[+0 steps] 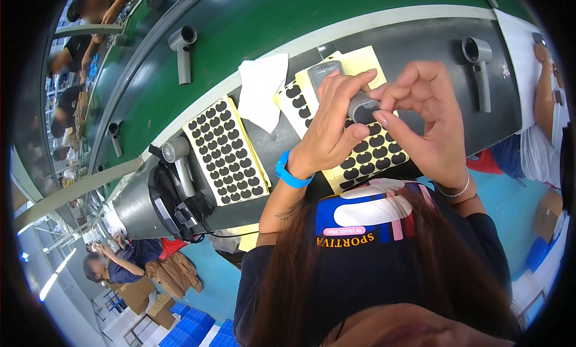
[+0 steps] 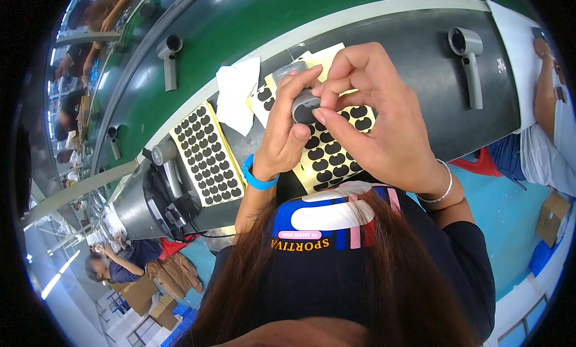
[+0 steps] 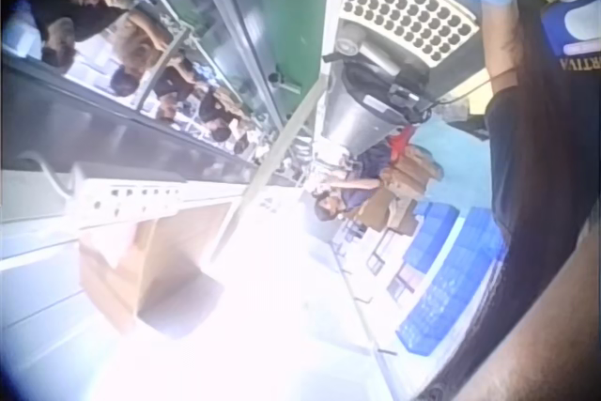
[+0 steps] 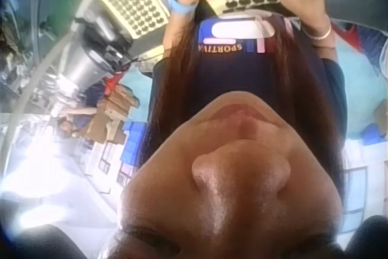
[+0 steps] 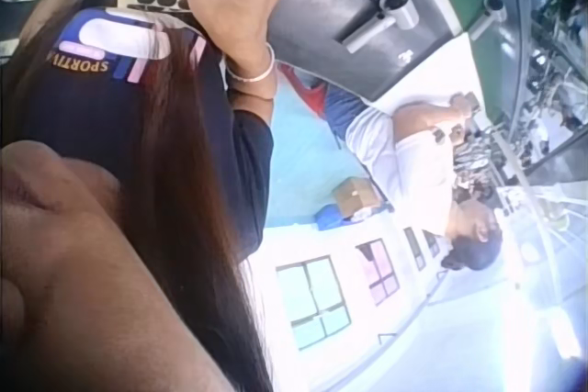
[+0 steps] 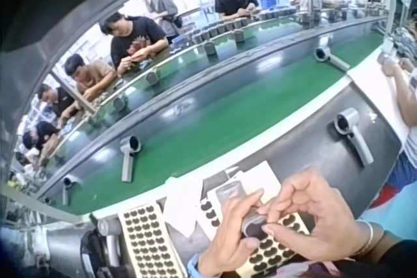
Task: Peeling small circular adhesive pads from a sheet and applying them to the bottom of cylindrical components at a manual assembly station.
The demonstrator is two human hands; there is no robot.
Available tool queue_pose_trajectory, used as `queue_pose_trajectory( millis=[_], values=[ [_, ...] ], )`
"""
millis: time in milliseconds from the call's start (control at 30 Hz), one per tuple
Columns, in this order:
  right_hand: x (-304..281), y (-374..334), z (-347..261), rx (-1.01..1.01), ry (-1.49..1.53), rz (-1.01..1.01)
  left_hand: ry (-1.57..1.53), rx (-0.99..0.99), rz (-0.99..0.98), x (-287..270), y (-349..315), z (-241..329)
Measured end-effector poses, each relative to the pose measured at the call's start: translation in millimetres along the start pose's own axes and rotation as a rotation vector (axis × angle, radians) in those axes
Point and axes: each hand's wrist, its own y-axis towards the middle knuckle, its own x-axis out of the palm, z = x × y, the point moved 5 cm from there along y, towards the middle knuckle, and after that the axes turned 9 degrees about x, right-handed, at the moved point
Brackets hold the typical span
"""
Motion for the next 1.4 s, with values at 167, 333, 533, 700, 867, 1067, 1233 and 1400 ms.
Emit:
queue_pose_trajectory(
  millis=[167, 333, 533, 700, 867, 1067, 1233, 1400],
  values=[
    [-3.3, -1.2, -3.1, 0.014, -0.014, 0.011, 0.004, 0.005, -0.005, 3.5, 1.6, -1.1],
    [-4.4, -8.4, -13.7, -0.120, -0.344, 0.049, -0.019, 0.006, 0.002, 6.0, 1.5, 1.3],
    [-4.3, -15.6, -16.1, -0.186, -0.555, 0.142, 0.009, 0.009, 0.039, 11.1, 1.4, 4.1],
    [-1.3, -17.7, -19.4, -0.216, -0.613, 0.170, 0.048, 0.032, 0.055, 12.8, -0.7, 4.3],
    [-0.2, -18.6, -21.5, -0.214, -0.632, 0.194, 0.052, 0.045, 0.054, 14.5, 0.2, 4.5],
    [-1.2, -19.4, -21.7, -0.285, -0.752, 0.183, 0.057, 0.056, 0.065, 15.4, -0.9, 5.4],
    [-20.5, -4.7, -17.9, -0.161, -0.773, 0.353, -0.098, -0.090, 0.192, 1.9, -9.6, 3.7],
    [-20.7, 3.4, 5.5, -0.047, -0.623, 0.320, -0.227, -0.102, 0.295, -4.7, -11.1, 1.6]
  ],
)
